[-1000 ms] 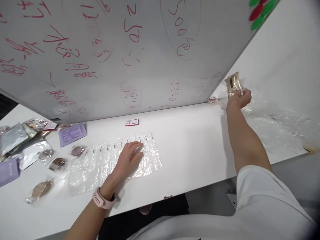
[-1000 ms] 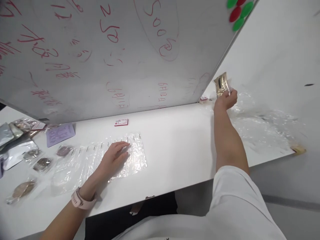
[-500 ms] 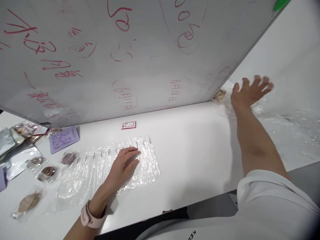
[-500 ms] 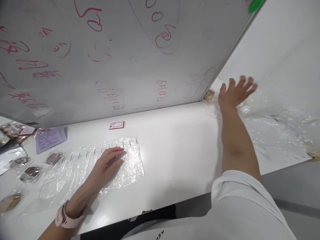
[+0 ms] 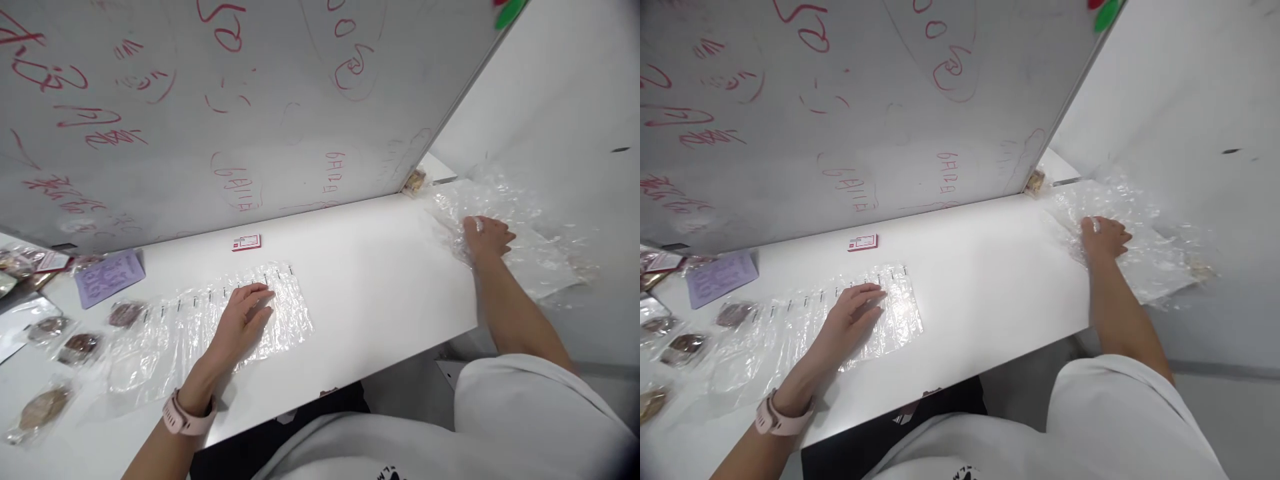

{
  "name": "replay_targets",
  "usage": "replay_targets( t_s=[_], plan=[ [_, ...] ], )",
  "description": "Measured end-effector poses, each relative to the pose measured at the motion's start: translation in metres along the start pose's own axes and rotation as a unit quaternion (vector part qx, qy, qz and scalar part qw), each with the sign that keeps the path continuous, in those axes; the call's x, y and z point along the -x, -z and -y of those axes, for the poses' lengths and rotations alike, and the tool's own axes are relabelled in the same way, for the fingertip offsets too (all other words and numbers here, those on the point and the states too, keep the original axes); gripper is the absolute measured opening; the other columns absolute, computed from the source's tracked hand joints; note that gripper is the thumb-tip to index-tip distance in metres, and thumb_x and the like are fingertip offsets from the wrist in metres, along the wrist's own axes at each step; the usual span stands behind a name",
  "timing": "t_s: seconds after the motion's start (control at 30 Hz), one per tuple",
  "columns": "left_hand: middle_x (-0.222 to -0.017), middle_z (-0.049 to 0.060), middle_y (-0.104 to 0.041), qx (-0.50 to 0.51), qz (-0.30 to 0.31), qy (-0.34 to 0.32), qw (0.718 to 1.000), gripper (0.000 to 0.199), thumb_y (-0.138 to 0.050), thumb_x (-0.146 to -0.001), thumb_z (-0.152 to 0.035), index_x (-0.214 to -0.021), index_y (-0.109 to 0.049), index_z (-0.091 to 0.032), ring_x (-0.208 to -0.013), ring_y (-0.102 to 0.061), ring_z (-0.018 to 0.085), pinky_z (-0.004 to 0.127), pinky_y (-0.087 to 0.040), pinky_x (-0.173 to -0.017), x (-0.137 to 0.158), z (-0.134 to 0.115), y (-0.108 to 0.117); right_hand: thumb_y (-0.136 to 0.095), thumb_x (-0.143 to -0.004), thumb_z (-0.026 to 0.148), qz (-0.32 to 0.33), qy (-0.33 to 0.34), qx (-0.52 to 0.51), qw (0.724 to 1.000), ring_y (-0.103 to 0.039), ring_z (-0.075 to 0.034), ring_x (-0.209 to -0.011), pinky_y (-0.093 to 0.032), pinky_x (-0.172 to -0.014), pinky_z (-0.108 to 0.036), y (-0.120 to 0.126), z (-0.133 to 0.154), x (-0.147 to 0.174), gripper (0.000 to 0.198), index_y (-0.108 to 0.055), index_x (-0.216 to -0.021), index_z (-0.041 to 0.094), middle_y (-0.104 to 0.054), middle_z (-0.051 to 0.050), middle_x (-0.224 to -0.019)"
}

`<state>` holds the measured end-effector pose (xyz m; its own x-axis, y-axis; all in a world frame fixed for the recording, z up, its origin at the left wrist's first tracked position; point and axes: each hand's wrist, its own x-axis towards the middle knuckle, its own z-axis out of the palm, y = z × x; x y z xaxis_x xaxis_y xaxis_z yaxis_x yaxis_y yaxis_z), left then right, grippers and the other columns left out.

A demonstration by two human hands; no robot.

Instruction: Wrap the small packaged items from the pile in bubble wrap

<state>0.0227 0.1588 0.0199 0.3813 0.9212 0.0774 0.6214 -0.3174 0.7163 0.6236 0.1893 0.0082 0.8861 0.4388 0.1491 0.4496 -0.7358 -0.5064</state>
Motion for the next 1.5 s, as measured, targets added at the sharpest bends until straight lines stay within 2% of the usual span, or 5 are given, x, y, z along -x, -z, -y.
replay_targets(
  t_s=[0.4, 0.7, 0.97, 1.27, 1.5],
  plan=[
    [-0.128, 0.009, -0.062, -0.004, 0.008, -0.023, 1.000, 0.026, -0.057, -0.091, -0.023, -0.114, -0.070, -0.021, -0.122, -0.052, 0.027, 0.049, -0.045, -0.107, 0.000, -0.010, -0.002, -0.045, -0.096, 0.054, 0.088, 0.404, -0.068, 0.908, -0.042, -0.032, -0.128, -0.038, -0.103, -0.052, -0.010, 0.039, 0.285, 0.044, -0.066, -0.124, 0.028, -0.053, -0.010, -0.138],
    [-0.139, 0.009, -0.059, -0.003, -0.054, -0.063, 0.997, 0.029, -0.057, -0.097, -0.030, -0.124, -0.064, -0.025, -0.132, -0.051, 0.025, 0.045, -0.044, -0.109, 0.049, -0.022, 0.035, -0.046, -0.099, 0.047, -0.009, 0.527, -0.025, 0.849, -0.025, -0.038, -0.146, -0.014, -0.113, -0.066, 0.027, 0.136, 0.299, 0.048, -0.060, -0.133, 0.017, -0.037, -0.020, -0.155],
    [-0.121, 0.009, -0.070, -0.097, -0.268, 0.051, 0.957, 0.023, -0.059, -0.091, -0.024, -0.112, -0.070, -0.020, -0.116, -0.060, 0.025, 0.043, -0.046, -0.103, 0.098, 0.037, 0.121, -0.037, -0.104, 0.047, 0.256, 0.735, -0.068, 0.624, -0.033, -0.029, -0.148, -0.035, -0.116, -0.050, 0.013, 0.141, 0.437, 0.048, -0.057, -0.141, 0.023, -0.042, -0.010, -0.158],
    [-0.112, 0.008, -0.074, -0.087, -0.349, 0.167, 0.918, 0.022, -0.057, -0.088, -0.024, -0.102, -0.073, -0.020, -0.106, -0.066, 0.024, 0.039, -0.053, -0.092, 0.152, 0.083, 0.153, -0.023, -0.104, 0.055, 0.295, 0.735, 0.018, 0.610, -0.022, -0.026, -0.154, -0.024, -0.124, -0.050, -0.021, 0.125, 0.437, 0.059, -0.043, -0.154, 0.029, -0.030, -0.003, -0.165],
    [-0.115, 0.010, -0.072, -0.134, -0.229, 0.061, 0.962, 0.023, -0.056, -0.091, -0.019, -0.109, -0.070, -0.018, -0.106, -0.065, 0.024, 0.039, -0.051, -0.097, 0.057, 0.054, 0.118, -0.030, -0.105, 0.052, 0.297, 0.736, -0.027, 0.608, -0.030, -0.028, -0.151, -0.029, -0.120, -0.054, -0.017, 0.122, 0.440, 0.053, -0.051, -0.147, 0.028, -0.038, -0.005, -0.160]
  ],
)
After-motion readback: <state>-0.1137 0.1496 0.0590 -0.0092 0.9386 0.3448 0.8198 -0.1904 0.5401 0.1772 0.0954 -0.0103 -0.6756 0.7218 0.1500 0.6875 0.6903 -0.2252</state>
